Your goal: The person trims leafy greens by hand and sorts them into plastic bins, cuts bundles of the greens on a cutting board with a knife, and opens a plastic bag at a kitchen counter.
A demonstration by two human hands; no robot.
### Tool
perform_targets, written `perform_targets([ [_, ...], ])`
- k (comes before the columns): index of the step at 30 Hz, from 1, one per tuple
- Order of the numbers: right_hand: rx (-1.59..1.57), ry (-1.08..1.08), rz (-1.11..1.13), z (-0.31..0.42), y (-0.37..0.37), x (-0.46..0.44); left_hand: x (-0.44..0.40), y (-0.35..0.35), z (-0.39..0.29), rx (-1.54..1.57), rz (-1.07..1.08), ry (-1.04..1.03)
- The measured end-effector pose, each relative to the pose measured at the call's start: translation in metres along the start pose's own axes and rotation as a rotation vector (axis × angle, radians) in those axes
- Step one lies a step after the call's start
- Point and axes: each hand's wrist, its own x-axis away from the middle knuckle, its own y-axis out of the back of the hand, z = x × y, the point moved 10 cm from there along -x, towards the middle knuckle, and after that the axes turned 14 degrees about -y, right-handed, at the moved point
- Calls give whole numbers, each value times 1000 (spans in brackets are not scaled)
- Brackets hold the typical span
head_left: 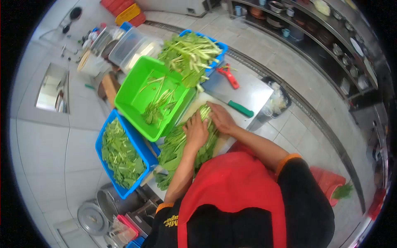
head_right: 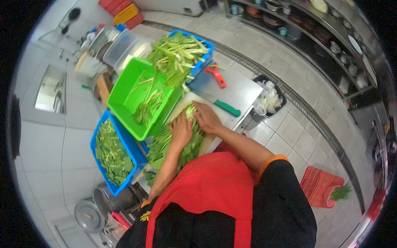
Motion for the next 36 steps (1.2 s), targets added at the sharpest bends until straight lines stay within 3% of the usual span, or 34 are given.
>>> perform_targets([
  [2, 67, 2, -11, -3, -6, 0, 2, -2, -3, -117, -38, -45],
  [6, 36, 7, -32, -2, 1, 9, -2, -21, 7, 12, -16, -91],
  [8, 83, -25, -20, 0, 2, 10, 3, -21, 8, 5, 80, -2],
  [11, 75, -45, -31, 2, 5, 10, 4, -25, 9, 130, 192, -89],
  [15, 39, -78, -23, 2, 10, 13, 1, -21, -25, -73, 297, -91],
  [17, 42, -41, -76, -7, 5, 11, 4, -14, -24, -179, 226, 1],
  [21, -68, -27, -84, -1, 11, 13, 6, -14, -22, -237, 114, -36],
  [27, -55, 87, -194, 15, 93, 87, 6, -12, -25, -211, 109, -12],
  [31, -154, -499, -374, -104, 151, 167, 7, -11, -18, -173, 162, -27],
  [33, -54, -570, -563, -164, 174, 227, 5, -6, -17, -259, 136, -64],
  [36, 38, -745, -635, -183, 222, 304, -2, 24, -50, -262, 140, -66],
])
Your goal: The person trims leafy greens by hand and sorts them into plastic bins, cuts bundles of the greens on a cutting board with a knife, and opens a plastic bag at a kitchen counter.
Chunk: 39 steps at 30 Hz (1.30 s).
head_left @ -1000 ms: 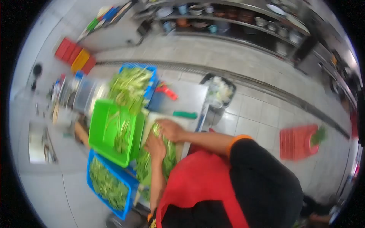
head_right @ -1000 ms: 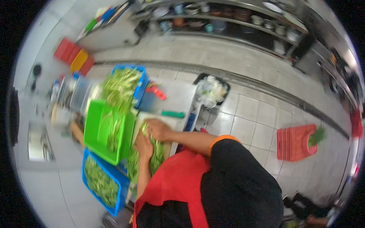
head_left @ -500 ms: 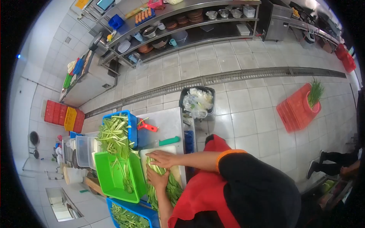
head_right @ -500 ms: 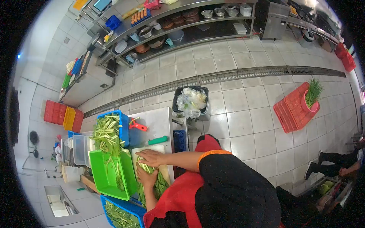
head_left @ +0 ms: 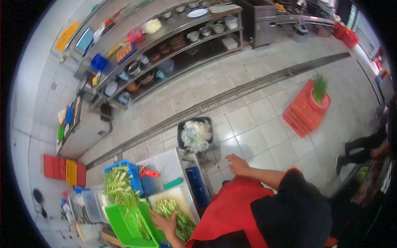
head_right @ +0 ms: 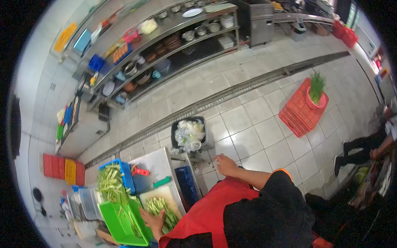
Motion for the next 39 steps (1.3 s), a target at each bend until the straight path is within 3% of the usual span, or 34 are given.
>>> perform_targets([
  [1, 32, -67, -29, -17, 20, 1, -8, -1, -7, 0, 3, -36],
  [3, 49, -148, -75, -36, 45, 4, -22, 19, -21, 61, -207, -113],
  [4, 38, -192, -88, -44, 52, 1, -22, 42, -62, 99, -325, -250],
  [5, 27, -235, -100, -50, 58, -1, -32, 46, -84, 98, -331, -280],
  [6, 10, -241, -126, -48, 61, -4, -41, 48, -114, 257, -321, -437],
  [7, -13, -228, -102, -40, 55, -7, -45, 53, -155, 420, -302, -595],
  [8, -35, -218, -78, -30, 47, -10, -45, 47, -189, 604, -231, -603],
  [9, -52, -212, 29, -16, 33, -14, -44, 50, -222, 607, -221, -637],
  [11, -93, -103, 157, 14, 1, -19, -19, 44, -317, 428, -38, -1066],
  [12, -117, -1, 178, 26, -17, -18, -8, 44, -348, 381, 18, -1142],
  [14, -218, 324, 165, 51, -29, -5, -6, 37, -377, 424, 51, -1199],
  [15, -222, 298, 111, 42, -14, -6, -7, 30, -389, 469, 81, -1214],
  [17, 101, 296, 380, 34, -29, 10, -14, 9, -396, 494, 159, -1194],
  [18, 90, 277, 345, 29, -14, 13, -16, -2, -397, 462, 199, -1173],
  [20, 108, 3, 275, -11, 15, 9, -25, -27, -395, 422, 287, -1166],
  [24, 86, -167, 206, -47, 44, 5, -29, -67, -412, 477, 528, -1211],
  [26, -126, -243, -49, -84, 57, -4, -31, -80, -427, 399, 613, -1251],
  [27, -136, -263, -75, -98, 56, -1, -33, -90, -433, 332, 672, -1262],
  [28, -169, -346, -212, -119, 68, 7, -38, -101, -439, 332, 660, -1384],
  [29, -196, -424, -346, -145, 77, 18, -42, -108, -443, 337, 671, -1409],
  [31, -92, -654, -412, -256, 33, 18, -57, -135, -442, 422, 868, -1246],
  [32, -82, -926, -268, -277, 31, 54, -78, -170, -430, 321, 913, -1255],
  [33, 6, -932, -324, -264, 49, 96, -99, -193, -417, 324, 924, -1273],
  [34, -94, -1192, -455, -294, 37, 141, -112, -212, -404, 154, 905, -1359],
  [35, -123, -1325, -431, -301, 26, 175, -124, -230, -391, -13, 879, -1446],
  [37, -127, -1402, -306, -319, -3, 218, -135, -253, -364, -202, 909, -1499],
  [39, -148, -1479, -336, -304, -13, 255, -137, -271, -350, -236, 959, -1474],
])
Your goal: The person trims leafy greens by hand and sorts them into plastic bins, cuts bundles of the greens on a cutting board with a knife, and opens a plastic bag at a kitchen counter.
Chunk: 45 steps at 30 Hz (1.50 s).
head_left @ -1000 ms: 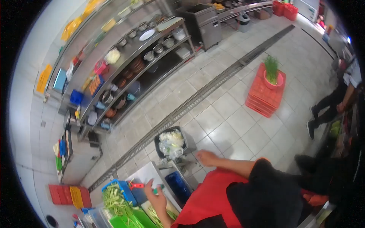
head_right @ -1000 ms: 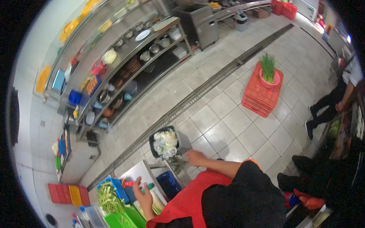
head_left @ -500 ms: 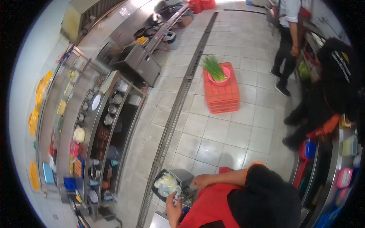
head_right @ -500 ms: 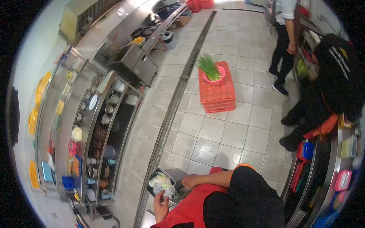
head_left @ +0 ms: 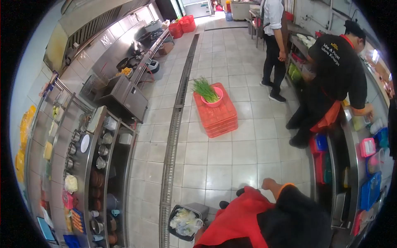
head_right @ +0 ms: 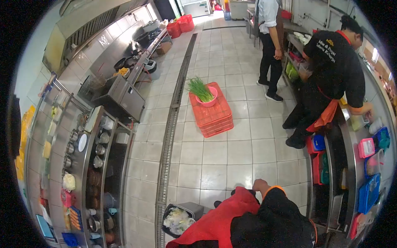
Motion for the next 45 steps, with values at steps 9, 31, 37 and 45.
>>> perform_targets([
  [9, -76, -10, 33, -3, -72, 28, 14, -2, 5, -21, -18, 29],
  [31, -76, 117, 75, 17, -70, 36, 88, 29, 17, -188, -243, 174],
  [37, -104, 113, 26, 10, -64, 39, 98, 46, 21, -238, -295, 197],
  [45, -75, 88, 57, -5, -63, 48, 131, 91, 3, -498, -404, 190],
])
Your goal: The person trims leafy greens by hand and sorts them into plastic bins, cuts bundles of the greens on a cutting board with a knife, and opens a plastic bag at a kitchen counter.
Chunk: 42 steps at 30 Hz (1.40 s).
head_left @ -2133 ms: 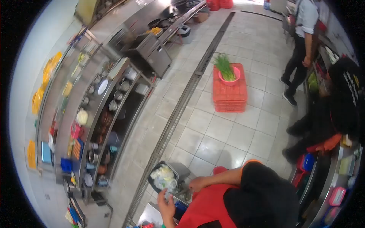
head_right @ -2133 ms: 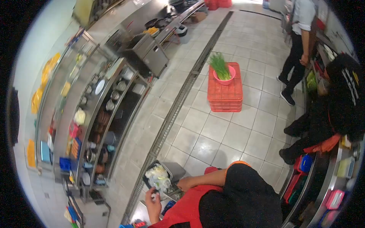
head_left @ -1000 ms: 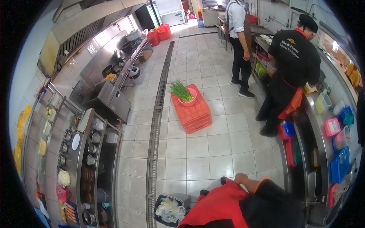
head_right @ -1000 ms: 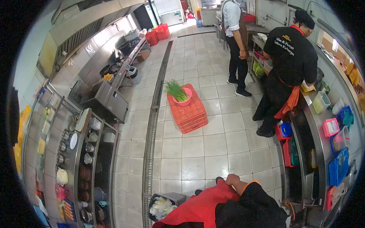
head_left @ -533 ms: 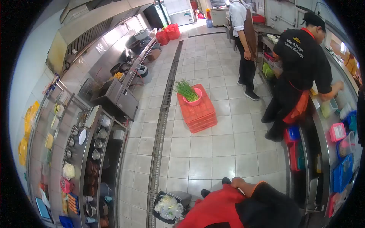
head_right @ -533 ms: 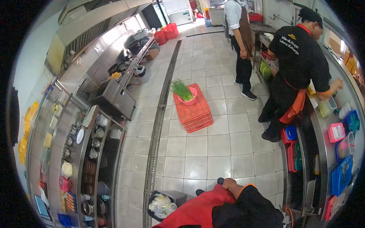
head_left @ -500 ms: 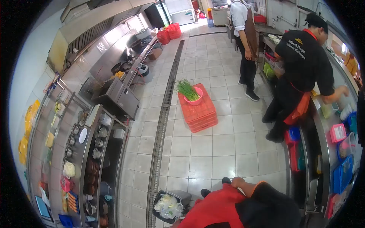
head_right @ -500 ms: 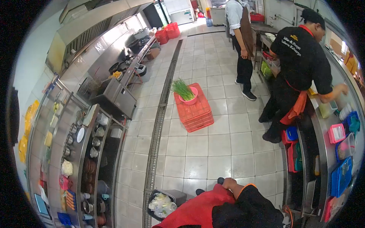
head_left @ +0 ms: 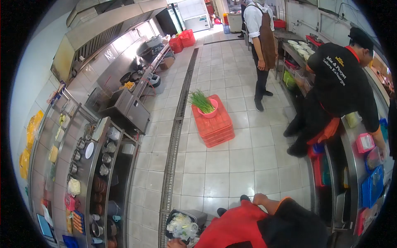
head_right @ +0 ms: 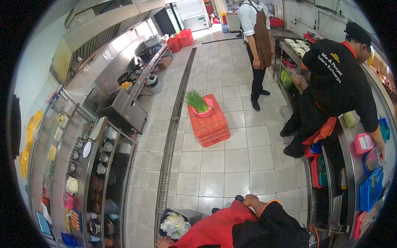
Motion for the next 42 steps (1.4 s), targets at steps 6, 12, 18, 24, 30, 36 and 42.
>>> perform_targets([
  [6, 19, 23, -29, -2, -6, 3, 10, -7, 59, 87, -198, 298],
  [12, 54, 61, 1, 12, -9, -6, 6, -24, 61, 444, -41, 430],
  [18, 77, 22, 47, 16, 4, 9, -10, -73, 107, 368, -281, 369],
  [24, 72, 27, 16, 23, 12, 13, -10, -60, 100, 399, -302, 381],
  [30, 71, 85, -12, 35, 9, 4, -5, -50, 90, 503, -267, 487],
  [36, 82, 38, 66, 33, 6, 5, -7, -55, 95, 477, -266, 447],
  [42, 74, 26, 74, 34, 14, 14, -5, -45, 86, 522, -282, 467],
])
